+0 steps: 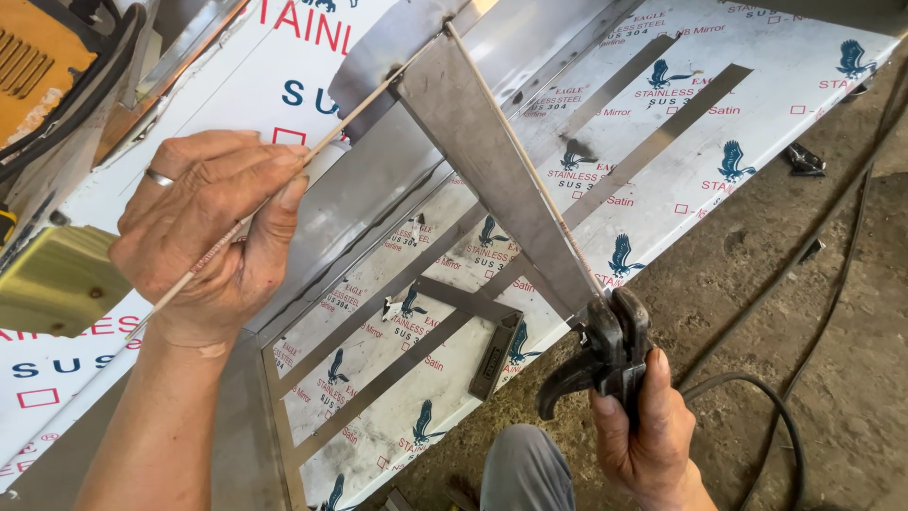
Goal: The person welds a stainless steel frame, holding a welding electrode in one hand and a ground clamp in the other while striking arcs and laying weld beads along the frame joints. Afterwards they set the electrode down, pick up a hammer, and tap along the welded frame while moving around the workbench.
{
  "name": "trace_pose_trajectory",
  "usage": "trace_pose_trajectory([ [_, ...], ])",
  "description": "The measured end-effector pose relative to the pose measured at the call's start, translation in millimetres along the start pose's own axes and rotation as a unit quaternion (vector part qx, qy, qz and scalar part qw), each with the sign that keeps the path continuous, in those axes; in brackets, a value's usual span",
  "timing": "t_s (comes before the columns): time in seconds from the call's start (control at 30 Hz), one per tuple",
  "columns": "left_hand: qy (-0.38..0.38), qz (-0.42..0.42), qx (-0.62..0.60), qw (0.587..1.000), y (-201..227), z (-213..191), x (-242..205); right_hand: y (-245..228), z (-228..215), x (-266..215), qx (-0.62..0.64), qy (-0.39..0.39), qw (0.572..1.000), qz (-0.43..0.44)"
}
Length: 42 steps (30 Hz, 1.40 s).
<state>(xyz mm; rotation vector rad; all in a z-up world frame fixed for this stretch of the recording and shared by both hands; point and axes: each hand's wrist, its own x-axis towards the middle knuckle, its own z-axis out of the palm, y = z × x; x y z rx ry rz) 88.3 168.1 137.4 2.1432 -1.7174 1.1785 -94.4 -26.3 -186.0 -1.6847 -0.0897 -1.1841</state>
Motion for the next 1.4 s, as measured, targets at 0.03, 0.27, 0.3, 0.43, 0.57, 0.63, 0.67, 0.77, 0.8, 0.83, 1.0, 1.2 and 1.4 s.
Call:
trace_pose_trajectory([
  [0.03,0.002,0.003,-0.001,1.0,-0.5,0.5,-0.3,0.1,0.0,-0.1,0.005,0.002,1.0,0.002],
  [0.27,0.0,0.001,0.005,1.0,-0.1,-0.1,-1.0,0.8,1.0,-2.3,0.004,0.001,1.0,0.013],
  [0.3,0.0,0.001,0.005,1.0,-0.4,0.0,-1.3,0.0,1.6,-1.8,0.007,0.01,1.0,0.009],
  [0.43,0.0,-0.002,0.003,1.0,-1.8,0.3,-3.4,0.7,1.4,-5.7,0.027,0.015,0.999,0.021],
  [0.57,0.001,0.003,0.003,1.0,-0.4,-0.2,-1.2,0.7,1.3,-3.9,-0.001,0.012,1.0,0.013],
  [0.63,-0.002,0.005,0.008,1.0,0.4,-0.3,0.3,-4.2,2.4,1.6,0.041,0.023,0.999,0.004],
  [0.67,0.0,0.005,0.008,1.0,0.6,0.1,0.3,-1.6,2.3,-1.9,0.041,0.024,0.999,0.003],
  [0.77,0.008,0.003,0.004,1.0,1.6,0.1,2.4,4.1,3.0,-7.3,0.008,0.02,1.0,0.019],
  [0.8,0.008,0.003,-0.002,1.0,2.2,0.2,3.9,4.1,3.6,-6.6,0.01,0.02,1.0,0.017],
  [0.83,0.007,0.003,-0.009,1.0,3.2,0.7,5.0,4.2,3.8,-6.4,0.012,0.019,1.0,0.015],
  [1.0,0.023,0.001,-0.011,1.0,5.7,-1.4,9.9,6.1,7.9,-9.7,0.043,0.039,0.998,0.027],
  [1.2,0.018,0.009,0.0,1.0,8.0,-2.8,13.1,4.5,8.4,-6.3,0.011,0.035,0.999,0.027],
  [1.4,0.021,0.02,0.005,1.0,8.1,-1.4,13.1,4.5,5.3,-7.5,0.012,0.024,0.999,0.027],
])
